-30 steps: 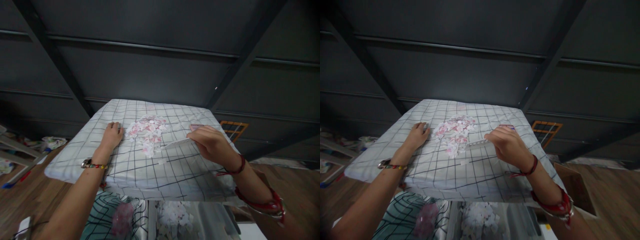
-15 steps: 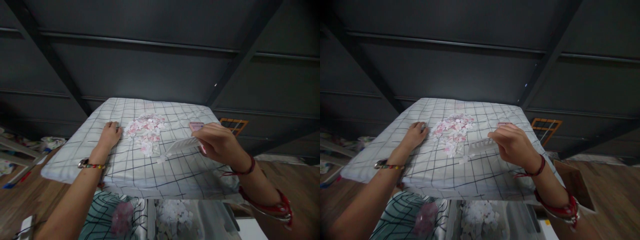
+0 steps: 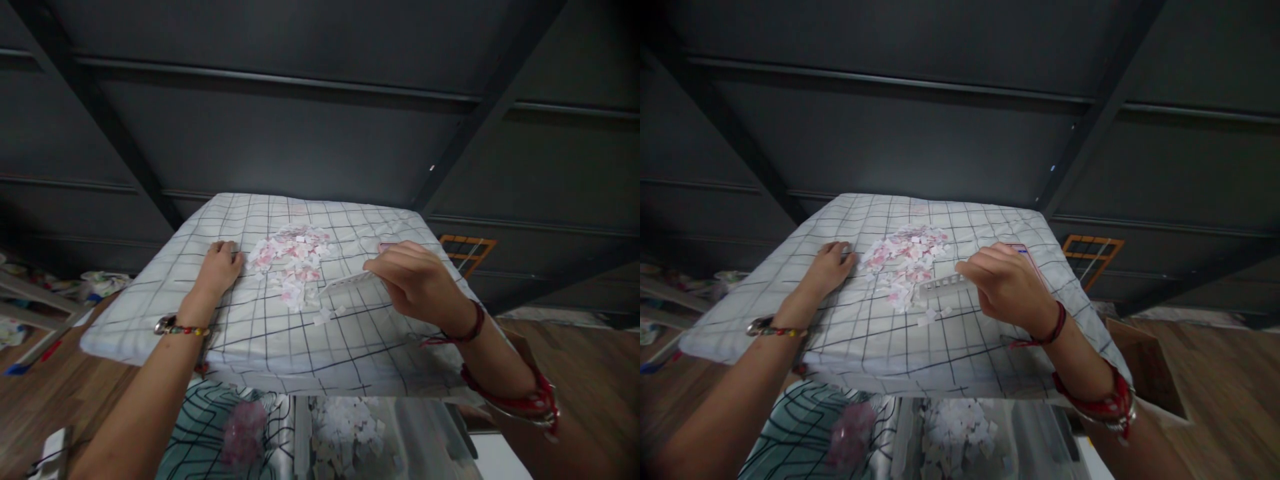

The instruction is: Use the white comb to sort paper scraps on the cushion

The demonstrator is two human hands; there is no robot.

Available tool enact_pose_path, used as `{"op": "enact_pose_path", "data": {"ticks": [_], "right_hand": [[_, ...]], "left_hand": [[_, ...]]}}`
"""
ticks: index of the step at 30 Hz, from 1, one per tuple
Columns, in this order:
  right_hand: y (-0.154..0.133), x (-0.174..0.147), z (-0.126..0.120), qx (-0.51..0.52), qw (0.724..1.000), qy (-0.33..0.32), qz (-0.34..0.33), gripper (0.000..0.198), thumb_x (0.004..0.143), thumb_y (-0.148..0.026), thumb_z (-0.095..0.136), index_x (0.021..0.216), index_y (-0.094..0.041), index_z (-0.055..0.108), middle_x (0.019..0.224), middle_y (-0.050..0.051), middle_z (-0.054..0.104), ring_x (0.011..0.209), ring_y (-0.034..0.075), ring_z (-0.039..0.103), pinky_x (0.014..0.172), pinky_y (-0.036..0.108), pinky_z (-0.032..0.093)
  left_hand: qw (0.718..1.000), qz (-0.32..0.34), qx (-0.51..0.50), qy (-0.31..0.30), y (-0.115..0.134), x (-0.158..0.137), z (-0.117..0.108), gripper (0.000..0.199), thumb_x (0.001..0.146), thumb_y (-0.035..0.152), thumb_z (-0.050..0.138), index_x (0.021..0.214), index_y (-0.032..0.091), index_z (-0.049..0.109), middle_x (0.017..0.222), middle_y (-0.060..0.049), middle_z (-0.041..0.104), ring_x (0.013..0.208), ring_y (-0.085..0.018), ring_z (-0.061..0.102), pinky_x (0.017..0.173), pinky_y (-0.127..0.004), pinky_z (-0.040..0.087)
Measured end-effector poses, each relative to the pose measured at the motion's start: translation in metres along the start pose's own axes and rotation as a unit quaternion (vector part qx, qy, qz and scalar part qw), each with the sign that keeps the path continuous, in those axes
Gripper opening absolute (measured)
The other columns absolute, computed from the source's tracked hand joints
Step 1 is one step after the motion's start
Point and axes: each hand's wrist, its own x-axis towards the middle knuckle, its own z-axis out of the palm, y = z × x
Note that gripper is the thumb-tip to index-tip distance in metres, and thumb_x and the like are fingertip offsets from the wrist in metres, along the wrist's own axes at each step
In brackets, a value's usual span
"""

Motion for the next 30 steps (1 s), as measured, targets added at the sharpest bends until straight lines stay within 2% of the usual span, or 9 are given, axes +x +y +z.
{"op": "enact_pose_path", "data": {"ticks": [3, 7, 11, 22, 30], "right_hand": [[-0.003, -0.001, -0.002, 0.023, 1.0, 0.013, -0.011, 0.035, 0.08, 0.0, 0.045, 0.095, -0.021, 0.068, 0.07, 0.0, 0.067, 0.068, 0.018, 0.059, 0.069, 0.034, 0.047], [-0.005, -0.003, -0.01, 0.012, 0.999, 0.026, -0.013, 0.034, 0.084, 0.0, 0.047, 0.101, -0.023, 0.067, 0.077, -0.001, 0.071, 0.07, 0.018, 0.061, 0.071, 0.034, 0.048], [-0.005, -0.004, -0.015, -0.002, 0.999, 0.033, -0.035, 0.032, 0.085, 0.001, 0.046, 0.099, -0.021, 0.063, 0.073, -0.001, 0.069, 0.066, 0.017, 0.059, 0.07, 0.033, 0.049], [-0.006, 0.001, -0.006, -0.025, 0.999, 0.028, -0.026, 0.032, 0.081, 0.001, 0.046, 0.094, -0.021, 0.066, 0.07, -0.001, 0.068, 0.066, 0.018, 0.059, 0.068, 0.034, 0.048], [-0.013, 0.003, -0.006, -0.027, 0.998, 0.035, -0.037, 0.034, 0.08, 0.002, 0.047, 0.095, -0.02, 0.067, 0.069, -0.001, 0.066, 0.065, 0.018, 0.056, 0.065, 0.034, 0.047]], "left_hand": [[1.0, -0.023, 0.0, -0.007, 0.001, 0.0, -0.001, 0.037, 0.089, 0.035, 0.046, 0.114, 0.015, 0.066, 0.117, -0.019, 0.069, 0.129, -0.035, 0.057, 0.118, -0.052, 0.046], [1.0, -0.015, -0.005, -0.011, 0.004, 0.0, -0.001, 0.037, 0.089, 0.033, 0.046, 0.113, 0.014, 0.067, 0.117, -0.018, 0.07, 0.128, -0.035, 0.057, 0.117, -0.055, 0.045], [0.999, -0.022, 0.014, -0.02, 0.005, 0.0, -0.001, 0.038, 0.09, 0.032, 0.045, 0.113, 0.011, 0.067, 0.118, -0.021, 0.069, 0.128, -0.036, 0.057, 0.117, -0.053, 0.045], [0.999, -0.021, 0.023, -0.029, 0.009, -0.001, -0.005, 0.039, 0.092, 0.031, 0.045, 0.115, 0.01, 0.067, 0.119, -0.021, 0.069, 0.129, -0.034, 0.057, 0.118, -0.048, 0.044], [0.999, -0.022, 0.01, -0.025, 0.007, -0.002, -0.005, 0.036, 0.091, 0.03, 0.048, 0.116, 0.013, 0.069, 0.118, -0.019, 0.07, 0.128, -0.035, 0.058, 0.116, -0.051, 0.047]]}}
